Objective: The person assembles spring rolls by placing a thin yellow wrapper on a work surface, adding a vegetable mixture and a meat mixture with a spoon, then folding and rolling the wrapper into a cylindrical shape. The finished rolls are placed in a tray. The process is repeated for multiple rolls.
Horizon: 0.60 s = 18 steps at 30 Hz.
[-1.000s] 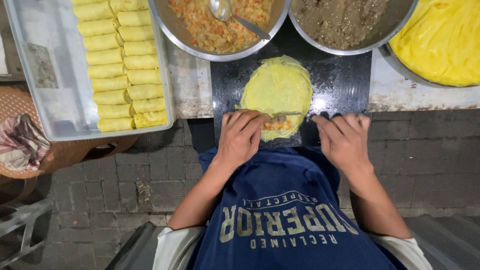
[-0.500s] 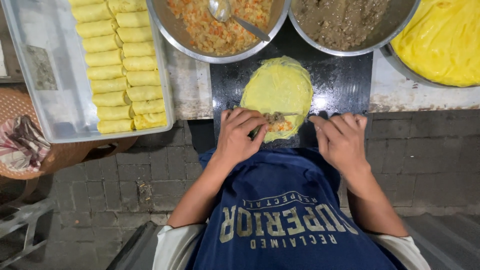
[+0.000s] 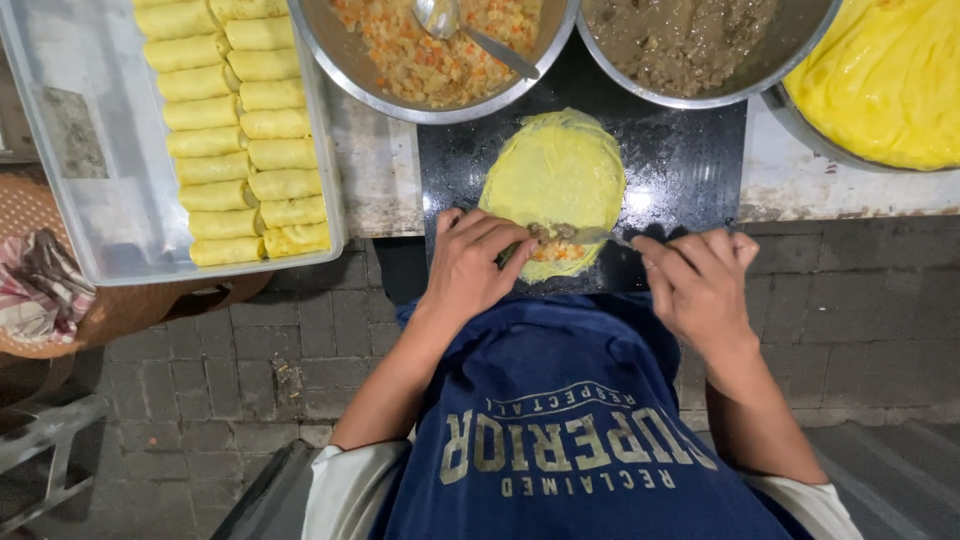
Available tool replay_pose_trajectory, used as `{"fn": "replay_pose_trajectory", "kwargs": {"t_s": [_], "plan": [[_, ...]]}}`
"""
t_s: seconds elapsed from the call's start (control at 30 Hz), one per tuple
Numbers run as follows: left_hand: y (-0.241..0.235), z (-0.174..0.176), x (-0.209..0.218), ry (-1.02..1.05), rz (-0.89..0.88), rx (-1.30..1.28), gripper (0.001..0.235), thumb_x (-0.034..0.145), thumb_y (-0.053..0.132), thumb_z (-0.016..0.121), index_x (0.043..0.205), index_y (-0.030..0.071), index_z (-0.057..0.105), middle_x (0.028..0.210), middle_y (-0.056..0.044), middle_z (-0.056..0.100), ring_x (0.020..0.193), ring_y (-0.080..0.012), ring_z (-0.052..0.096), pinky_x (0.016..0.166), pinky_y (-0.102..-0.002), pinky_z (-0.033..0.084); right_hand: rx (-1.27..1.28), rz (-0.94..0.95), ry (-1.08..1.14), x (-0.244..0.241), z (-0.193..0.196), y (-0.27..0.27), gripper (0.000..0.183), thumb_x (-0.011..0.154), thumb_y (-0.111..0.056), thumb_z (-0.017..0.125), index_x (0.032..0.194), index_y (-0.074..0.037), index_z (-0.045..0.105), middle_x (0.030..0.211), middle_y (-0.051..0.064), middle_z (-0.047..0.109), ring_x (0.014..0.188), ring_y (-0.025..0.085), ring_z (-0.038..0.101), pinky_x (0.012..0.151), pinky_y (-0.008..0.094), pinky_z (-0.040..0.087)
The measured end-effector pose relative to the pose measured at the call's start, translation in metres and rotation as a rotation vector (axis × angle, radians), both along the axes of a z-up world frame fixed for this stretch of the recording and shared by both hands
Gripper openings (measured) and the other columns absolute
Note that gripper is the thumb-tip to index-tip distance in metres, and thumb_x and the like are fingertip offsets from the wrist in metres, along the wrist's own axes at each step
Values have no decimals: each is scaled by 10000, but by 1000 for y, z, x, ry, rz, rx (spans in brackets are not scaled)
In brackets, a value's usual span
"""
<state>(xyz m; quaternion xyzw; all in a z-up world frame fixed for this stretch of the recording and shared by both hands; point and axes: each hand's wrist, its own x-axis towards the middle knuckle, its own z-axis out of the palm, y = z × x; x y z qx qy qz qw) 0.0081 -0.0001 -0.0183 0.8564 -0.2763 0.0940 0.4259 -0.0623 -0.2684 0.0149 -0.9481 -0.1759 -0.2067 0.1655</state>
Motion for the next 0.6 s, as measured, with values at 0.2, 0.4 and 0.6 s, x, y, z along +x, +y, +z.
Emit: {"fn": "replay_pose_trajectory", "kwargs": {"t_s": [0.2,0.4,0.6], "plan": [[4,2,8,29,7,52,64,855,198,751,912,171,739,835,-10,726,829,-198,671,835,-353,352,80,-65,8,-3,-7,-7,202,990,-112,600,1061,-130,788,723,33,516,740,238,483,827,366,309],[-5,9,14,174,-98,82,120,859,211,723,956,146,755,893,-43,736,873,-220,676,813,-368,370,70,-91,44,3,-16,13,159,952,-156,638,1036,-156,772,720,31,538,742,249,532,798,370,348],[-6,10,9,280,-108,-12,115,870,89,684,935,156,752,880,-18,747,871,-215,680,808,-335,379,190,-68,113,-2,-24,18,168,970,-146,604,1024,-156,762,701,21,535,734,229,540,816,352,329]]}}
